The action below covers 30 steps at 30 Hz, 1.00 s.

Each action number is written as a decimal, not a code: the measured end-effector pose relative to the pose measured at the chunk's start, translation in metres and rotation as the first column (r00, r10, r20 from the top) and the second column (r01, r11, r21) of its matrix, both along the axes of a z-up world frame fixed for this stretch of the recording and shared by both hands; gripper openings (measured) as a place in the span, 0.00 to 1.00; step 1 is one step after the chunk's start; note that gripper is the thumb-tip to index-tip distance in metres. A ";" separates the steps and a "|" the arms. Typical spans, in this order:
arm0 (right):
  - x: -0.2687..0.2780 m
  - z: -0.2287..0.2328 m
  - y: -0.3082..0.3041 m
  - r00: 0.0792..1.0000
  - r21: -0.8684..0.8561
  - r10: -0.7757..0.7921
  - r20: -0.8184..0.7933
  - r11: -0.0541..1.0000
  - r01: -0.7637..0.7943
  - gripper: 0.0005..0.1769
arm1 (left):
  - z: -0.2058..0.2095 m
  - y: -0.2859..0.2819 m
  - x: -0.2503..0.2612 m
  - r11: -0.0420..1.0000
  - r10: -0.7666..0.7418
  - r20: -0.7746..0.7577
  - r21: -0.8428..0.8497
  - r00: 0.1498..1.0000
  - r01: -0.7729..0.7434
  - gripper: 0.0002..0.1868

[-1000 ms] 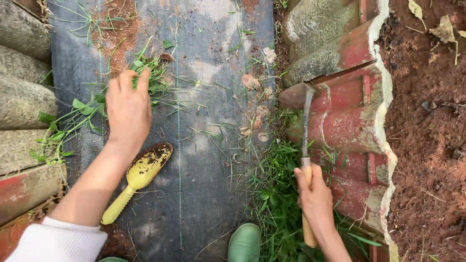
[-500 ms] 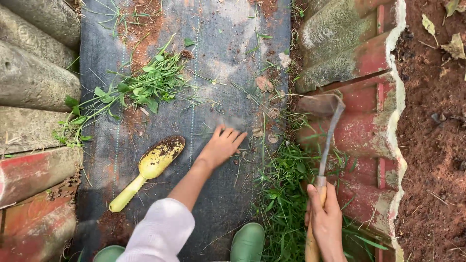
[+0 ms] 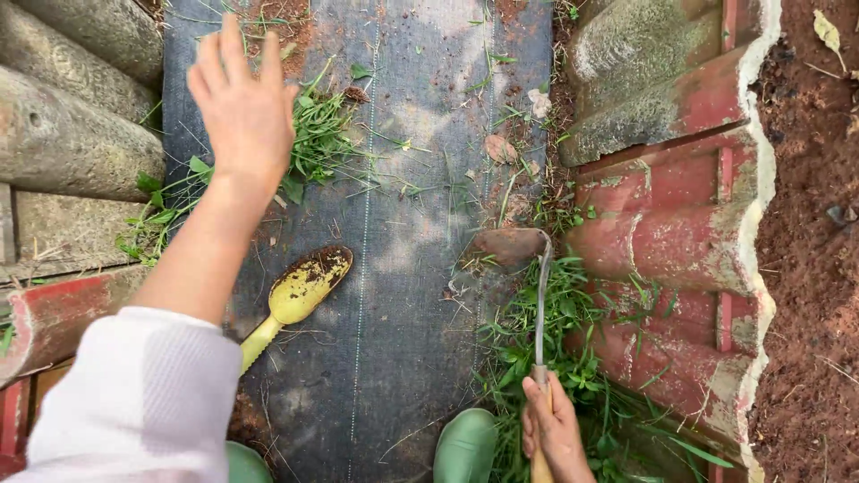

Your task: Weeding a garden bed and digging with a small trowel and hoe.

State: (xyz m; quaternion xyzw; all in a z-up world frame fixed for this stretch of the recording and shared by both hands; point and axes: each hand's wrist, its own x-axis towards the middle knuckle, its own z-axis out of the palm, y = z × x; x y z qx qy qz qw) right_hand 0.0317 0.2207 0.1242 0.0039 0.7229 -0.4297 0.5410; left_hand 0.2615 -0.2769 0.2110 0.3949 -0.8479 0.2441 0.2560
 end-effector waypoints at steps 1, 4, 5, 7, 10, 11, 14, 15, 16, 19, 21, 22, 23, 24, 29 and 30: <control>-0.001 0.001 -0.013 1.000 -0.002 0.005 0.002 1.000 -0.005 0.15 | 0.004 0.009 0.008 1.000 0.005 0.002 -0.002 1.000 -0.005 0.29; -0.001 0.001 -0.056 0.996 0.013 -0.012 0.091 1.000 0.011 0.15 | 0.005 0.038 0.033 0.982 -0.015 -0.095 0.187 0.995 0.032 0.23; -0.001 0.001 -0.073 0.995 -0.009 0.007 0.099 1.000 -0.006 0.16 | -0.001 0.049 0.042 0.937 0.000 -0.070 0.350 0.998 0.025 0.13; 0.001 0.002 -0.113 0.993 -0.031 0.044 0.108 0.999 -0.041 0.17 | -0.005 0.075 0.054 0.865 0.029 -0.041 0.503 0.999 -0.004 0.10; 0.008 0.007 -0.184 0.979 -0.168 0.196 0.052 0.968 -0.185 0.16 | 0.006 0.117 0.072 0.850 0.129 0.124 0.497 0.984 -0.174 0.21; 0.013 0.009 -0.210 0.978 -0.206 0.209 0.015 0.958 -0.202 0.17 | 0.013 0.130 0.080 0.833 0.134 0.121 0.524 0.984 -0.178 0.21; 0.029 0.004 -0.271 0.960 -0.256 0.273 -0.064 0.925 -0.280 0.17 | 0.061 0.166 0.105 0.882 0.170 0.085 0.431 0.982 -0.190 0.12; 0.037 0.000 -0.290 0.951 -0.281 0.286 -0.118 0.909 -0.308 0.16 | 0.083 0.176 0.112 0.944 0.159 0.049 0.287 0.986 -0.166 0.09; 0.042 -0.006 -0.303 0.938 -0.278 0.330 -0.102 0.896 -0.346 0.16 | 0.095 0.184 0.135 0.932 0.203 0.065 0.292 0.977 -0.213 0.09; 0.060 -0.018 -0.334 0.952 -0.404 0.283 -0.118 0.862 -0.307 0.19 | 0.119 0.209 0.206 0.900 0.331 0.134 0.252 0.934 -0.355 0.22; 0.066 -0.018 -0.338 0.978 -0.444 0.165 -0.128 0.872 -0.206 0.19 | 0.111 0.215 0.258 0.790 0.466 0.130 0.384 0.875 -0.478 0.34; 0.065 -0.013 -0.334 0.977 -0.450 0.177 -0.123 0.867 -0.213 0.19 | 0.095 0.208 0.265 0.786 0.478 0.133 0.377 0.868 -0.490 0.34; 0.062 -0.008 -0.330 0.973 -0.469 0.174 -0.154 0.853 -0.227 0.18 | 0.080 0.202 0.272 0.719 0.529 0.088 0.481 0.844 -0.502 0.39; 0.060 -0.004 -0.329 0.968 -0.495 0.171 -0.184 0.835 -0.241 0.16 | 0.064 0.194 0.280 0.649 0.583 0.045 0.574 0.811 -0.499 0.45; 0.036 0.005 -0.275 0.910 -0.552 0.136 -0.393 0.756 -0.351 0.12 | 0.065 0.181 0.273 0.600 0.591 -0.106 0.720 0.799 -0.348 0.53; 0.033 0.007 -0.267 0.892 -0.594 0.109 -0.440 0.709 -0.380 0.12 | 0.068 0.180 0.272 0.607 0.587 -0.146 0.730 0.796 -0.314 0.55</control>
